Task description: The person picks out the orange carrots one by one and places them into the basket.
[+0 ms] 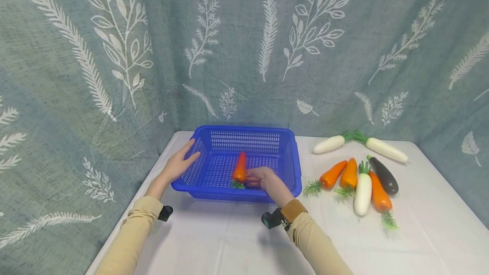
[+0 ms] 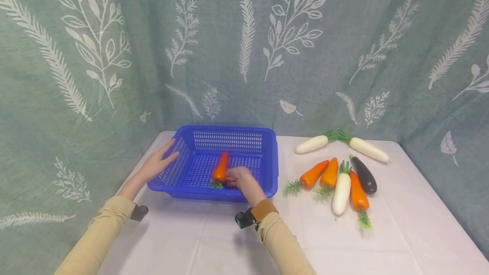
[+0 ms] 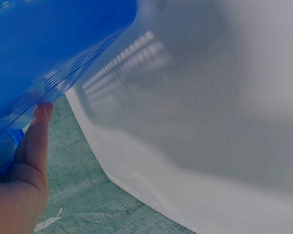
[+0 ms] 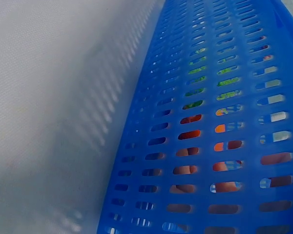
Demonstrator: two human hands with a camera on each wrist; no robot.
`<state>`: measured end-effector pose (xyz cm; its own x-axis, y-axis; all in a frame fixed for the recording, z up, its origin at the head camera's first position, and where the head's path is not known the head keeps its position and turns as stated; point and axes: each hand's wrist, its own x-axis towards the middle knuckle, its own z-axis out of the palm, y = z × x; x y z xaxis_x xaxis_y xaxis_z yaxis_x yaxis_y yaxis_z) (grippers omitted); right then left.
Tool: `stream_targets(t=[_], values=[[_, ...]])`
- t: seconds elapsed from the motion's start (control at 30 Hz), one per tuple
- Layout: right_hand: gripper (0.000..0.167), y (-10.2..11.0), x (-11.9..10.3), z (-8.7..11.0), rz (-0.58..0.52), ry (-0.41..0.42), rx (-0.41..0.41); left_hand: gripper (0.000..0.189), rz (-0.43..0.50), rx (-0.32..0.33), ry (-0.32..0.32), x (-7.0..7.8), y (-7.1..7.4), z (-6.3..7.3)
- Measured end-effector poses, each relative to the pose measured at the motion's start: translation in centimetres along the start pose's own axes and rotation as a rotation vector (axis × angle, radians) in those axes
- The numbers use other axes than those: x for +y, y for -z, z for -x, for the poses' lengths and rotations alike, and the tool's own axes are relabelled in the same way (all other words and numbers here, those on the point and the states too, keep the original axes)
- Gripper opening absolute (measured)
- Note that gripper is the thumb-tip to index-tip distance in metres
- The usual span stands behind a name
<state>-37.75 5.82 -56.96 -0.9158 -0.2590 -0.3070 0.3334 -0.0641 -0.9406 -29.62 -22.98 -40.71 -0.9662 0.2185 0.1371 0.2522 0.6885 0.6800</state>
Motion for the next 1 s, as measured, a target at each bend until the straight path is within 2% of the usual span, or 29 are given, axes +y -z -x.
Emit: stream_targets(t=[0.03,0.07,0.13,0.27,0.3,0.37,0.43,0.47,0.5,0.57,0.77,0.83,0.9,1.0], values=[[0.026,0.0,0.2,-0.8,0.025,-0.030,0.008,0.065,0.000,0.000,-0.001,0.0,0.0,0.0],[0.026,0.2,1.2,-2.8,-0.017,-0.095,0.037,0.065,0.002,-0.001,0.000,0.0,0.0,0.0],[0.024,-0.6,0.1,-2.4,-0.040,-0.180,0.088,0.065,0.002,0.001,0.002,0.1,0.0,0.0],[0.029,0.0,1.8,-5.1,0.002,-0.222,0.112,0.065,0.002,0.000,0.006,0.1,0.1,0.0],[0.029,0.1,1.9,-5.2,0.019,-0.224,0.121,0.066,0.001,-0.001,0.008,0.1,0.1,0.0],[0.036,1.9,5.3,-9.9,0.040,-0.232,0.133,0.066,0.001,-0.002,0.008,0.1,0.1,0.0],[0.041,3.0,7.1,-12.3,0.069,-0.228,0.153,0.066,0.002,-0.003,0.010,0.1,0.1,0.0],[0.042,3.2,7.5,-12.7,0.069,-0.225,0.162,0.066,0.002,-0.003,0.012,0.1,0.1,0.0],[0.042,3.3,7.5,-12.7,0.071,-0.224,0.170,0.065,0.002,-0.003,0.013,0.1,0.0,0.0],[0.041,3.0,6.4,-11.2,0.083,-0.224,0.195,0.065,0.003,-0.003,0.015,0.2,0.0,0.1],[0.033,-0.3,0.4,-2.8,0.110,-0.199,0.312,0.065,0.007,-0.002,0.018,0.2,0.0,0.1],[0.031,-1.0,-1.0,-0.9,0.107,-0.194,0.333,0.065,0.005,-0.002,0.019,0.2,0.0,0.1],[0.032,-1.5,-2.0,0.5,0.096,-0.198,0.344,0.065,0.004,-0.001,0.018,0.2,0.0,0.1],[0.032,-1.5,-2.2,0.5,0.079,-0.197,0.343,0.065,0.004,-0.001,0.015,0.3,0.1,0.1]])
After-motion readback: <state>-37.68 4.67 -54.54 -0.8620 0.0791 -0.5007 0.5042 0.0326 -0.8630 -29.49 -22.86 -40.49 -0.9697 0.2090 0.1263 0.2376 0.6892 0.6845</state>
